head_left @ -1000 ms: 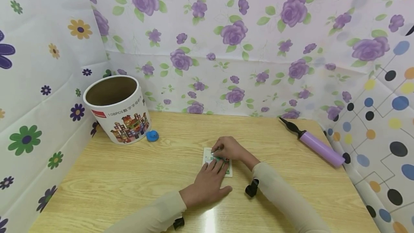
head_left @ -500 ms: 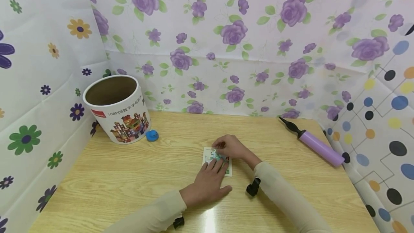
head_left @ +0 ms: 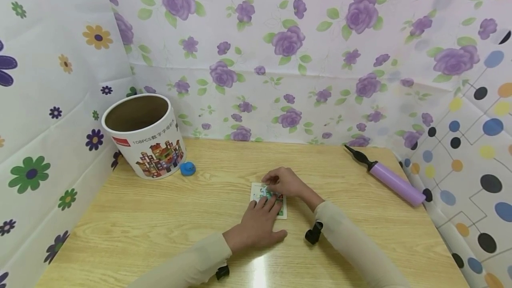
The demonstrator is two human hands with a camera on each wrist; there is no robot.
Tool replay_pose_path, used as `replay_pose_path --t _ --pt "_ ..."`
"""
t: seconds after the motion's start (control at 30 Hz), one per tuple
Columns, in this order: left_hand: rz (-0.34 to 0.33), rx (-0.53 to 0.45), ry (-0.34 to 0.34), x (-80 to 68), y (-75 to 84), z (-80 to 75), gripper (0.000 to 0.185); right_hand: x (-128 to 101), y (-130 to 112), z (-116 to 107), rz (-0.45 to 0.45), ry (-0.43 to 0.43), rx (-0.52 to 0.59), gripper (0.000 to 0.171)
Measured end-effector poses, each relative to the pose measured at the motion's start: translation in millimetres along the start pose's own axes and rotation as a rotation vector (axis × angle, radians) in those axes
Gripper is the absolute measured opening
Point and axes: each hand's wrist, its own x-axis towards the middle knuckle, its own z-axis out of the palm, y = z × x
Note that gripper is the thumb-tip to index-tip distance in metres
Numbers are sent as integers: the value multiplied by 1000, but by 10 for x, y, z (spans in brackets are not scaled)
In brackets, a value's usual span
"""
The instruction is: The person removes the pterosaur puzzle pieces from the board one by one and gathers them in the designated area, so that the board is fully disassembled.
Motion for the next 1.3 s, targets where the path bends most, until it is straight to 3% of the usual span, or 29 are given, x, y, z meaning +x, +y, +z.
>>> replay_pose_path --t 0.43,0.77,1.0,1.3 --pt "12 16 6 -10 -16 19 84 -55 -47 -58 -1 2 -42 11" --pt "24 -26 10 -33 -6 37 82 -113 44 -145 26 79 -54 14" --pt "30 -42 -3 -68 8 40 81 -305 148 -307 73 111 -20 15" --pt "41 -27 19 -80 23 -2 81 -589 275 -541 82 164 -62 13"
